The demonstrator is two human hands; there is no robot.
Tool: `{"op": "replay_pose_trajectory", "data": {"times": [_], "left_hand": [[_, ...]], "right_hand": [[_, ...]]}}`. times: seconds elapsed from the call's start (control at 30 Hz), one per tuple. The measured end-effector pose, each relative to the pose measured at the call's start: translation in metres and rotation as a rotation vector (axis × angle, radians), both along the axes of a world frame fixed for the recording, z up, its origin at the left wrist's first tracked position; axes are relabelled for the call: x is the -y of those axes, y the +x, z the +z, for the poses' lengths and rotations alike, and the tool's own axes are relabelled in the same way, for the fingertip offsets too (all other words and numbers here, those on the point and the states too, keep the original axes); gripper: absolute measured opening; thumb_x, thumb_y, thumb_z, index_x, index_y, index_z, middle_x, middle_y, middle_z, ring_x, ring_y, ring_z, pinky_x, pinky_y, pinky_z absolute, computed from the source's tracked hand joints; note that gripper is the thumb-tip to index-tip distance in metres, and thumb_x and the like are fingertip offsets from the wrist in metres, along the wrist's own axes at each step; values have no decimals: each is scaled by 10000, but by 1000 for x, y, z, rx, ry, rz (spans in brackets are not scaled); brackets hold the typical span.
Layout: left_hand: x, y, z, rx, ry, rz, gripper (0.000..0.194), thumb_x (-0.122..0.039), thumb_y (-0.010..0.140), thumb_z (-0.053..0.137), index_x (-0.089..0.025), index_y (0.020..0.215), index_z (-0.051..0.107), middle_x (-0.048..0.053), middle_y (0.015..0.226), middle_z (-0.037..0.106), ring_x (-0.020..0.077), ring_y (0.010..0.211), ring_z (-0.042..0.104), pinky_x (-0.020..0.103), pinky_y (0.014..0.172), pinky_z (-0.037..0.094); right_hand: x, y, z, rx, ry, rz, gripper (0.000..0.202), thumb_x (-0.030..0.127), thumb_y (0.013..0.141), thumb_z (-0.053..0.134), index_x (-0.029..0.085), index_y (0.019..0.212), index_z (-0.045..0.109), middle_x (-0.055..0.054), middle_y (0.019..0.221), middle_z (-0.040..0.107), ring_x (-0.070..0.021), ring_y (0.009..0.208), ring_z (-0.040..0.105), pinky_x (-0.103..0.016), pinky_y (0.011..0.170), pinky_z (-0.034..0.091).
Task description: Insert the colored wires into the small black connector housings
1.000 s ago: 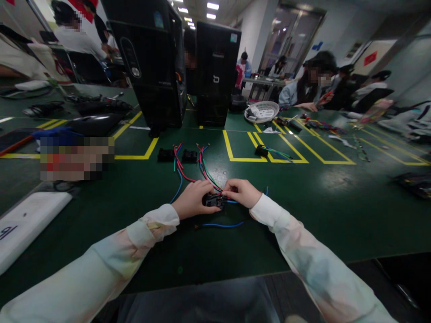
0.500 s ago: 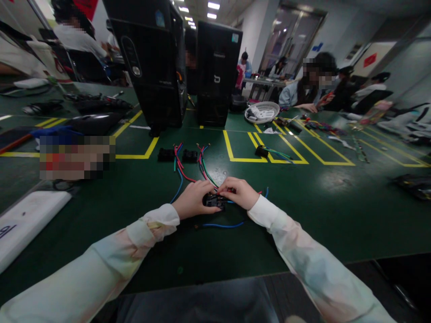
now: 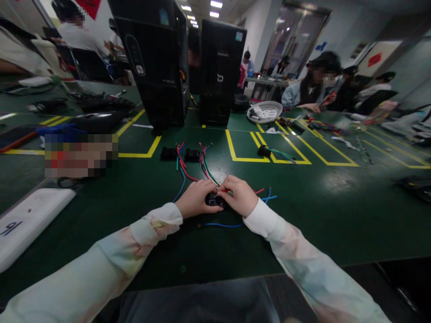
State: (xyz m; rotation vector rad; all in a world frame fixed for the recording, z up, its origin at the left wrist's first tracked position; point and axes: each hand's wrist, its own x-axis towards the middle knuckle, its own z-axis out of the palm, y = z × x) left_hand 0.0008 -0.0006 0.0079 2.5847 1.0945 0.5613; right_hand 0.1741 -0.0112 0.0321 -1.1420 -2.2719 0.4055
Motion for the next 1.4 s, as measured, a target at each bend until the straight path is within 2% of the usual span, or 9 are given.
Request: {"op": "replay_pose_trajectory", "data": {"times": [0.17, 0.37, 0.47, 0.57, 0.73, 0.93, 1.2, 1.4], "left_hand": [[0, 0, 0, -6, 10, 2, 359, -509, 676, 619, -188, 787, 501, 26, 885, 542, 207, 838, 498, 308, 705, 369], [1, -1, 0, -14, 18, -1, 374, -530, 687, 602, -191, 811, 505, 26, 891, 535, 212, 857, 495, 309, 715, 366], [1, -1, 0, -21, 24, -1, 377, -533, 689, 599, -191, 806, 497, 26, 889, 534, 214, 857, 494, 312, 720, 365], [1, -1, 0, -26, 30, 4, 380, -535, 687, 601, -190, 805, 492, 27, 889, 535, 214, 855, 495, 312, 720, 365], [1, -1, 0, -17, 29, -2, 384, -536, 684, 605, -189, 804, 491, 20, 879, 535, 207, 844, 498, 302, 700, 363], [0, -1, -1, -14, 32, 10, 383, -526, 672, 621, -188, 793, 488, 19, 864, 539, 204, 822, 500, 294, 682, 361], [0, 0, -2, -9, 31, 3, 352, -499, 682, 621, -190, 785, 489, 19, 856, 546, 203, 821, 505, 302, 701, 370], [0, 0, -1, 0, 16, 4, 377, -515, 668, 631, -186, 796, 498, 22, 859, 550, 205, 820, 511, 303, 702, 378]], "right_hand": [[-3, 2, -3, -52, -40, 3, 66, 116, 739, 596, 164, 698, 613, -12, 718, 528, -127, 701, 509, -251, 662, 399], [-15, 4, -10, -93, -316, -56, 14, 156, 711, 615, 152, 701, 623, 11, 678, 541, -91, 616, 488, -226, 616, 394], [-20, 4, -10, -145, -472, -23, 22, 160, 712, 603, 141, 707, 594, 43, 605, 514, -64, 531, 436, -199, 551, 373], [-21, 3, -7, -143, -522, 13, 20, 143, 719, 585, 132, 703, 585, 47, 594, 506, -58, 515, 420, -193, 534, 357], [-16, 1, -4, -60, -426, -36, 35, 126, 721, 582, 134, 705, 612, 28, 636, 512, -66, 549, 436, -198, 546, 352], [-10, -1, -3, 50, -254, -97, 48, 146, 737, 588, 141, 699, 617, 19, 661, 454, -87, 605, 435, -218, 589, 351], [1, -5, 2, -19, 12, -1, 97, 66, 719, 591, 148, 670, 570, -11, 741, 463, -123, 712, 477, -240, 651, 386], [-3, 10, 8, 11, 20, 43, 31, 140, 757, 585, 162, 740, 598, -9, 763, 472, -116, 707, 481, -233, 645, 389]]}}
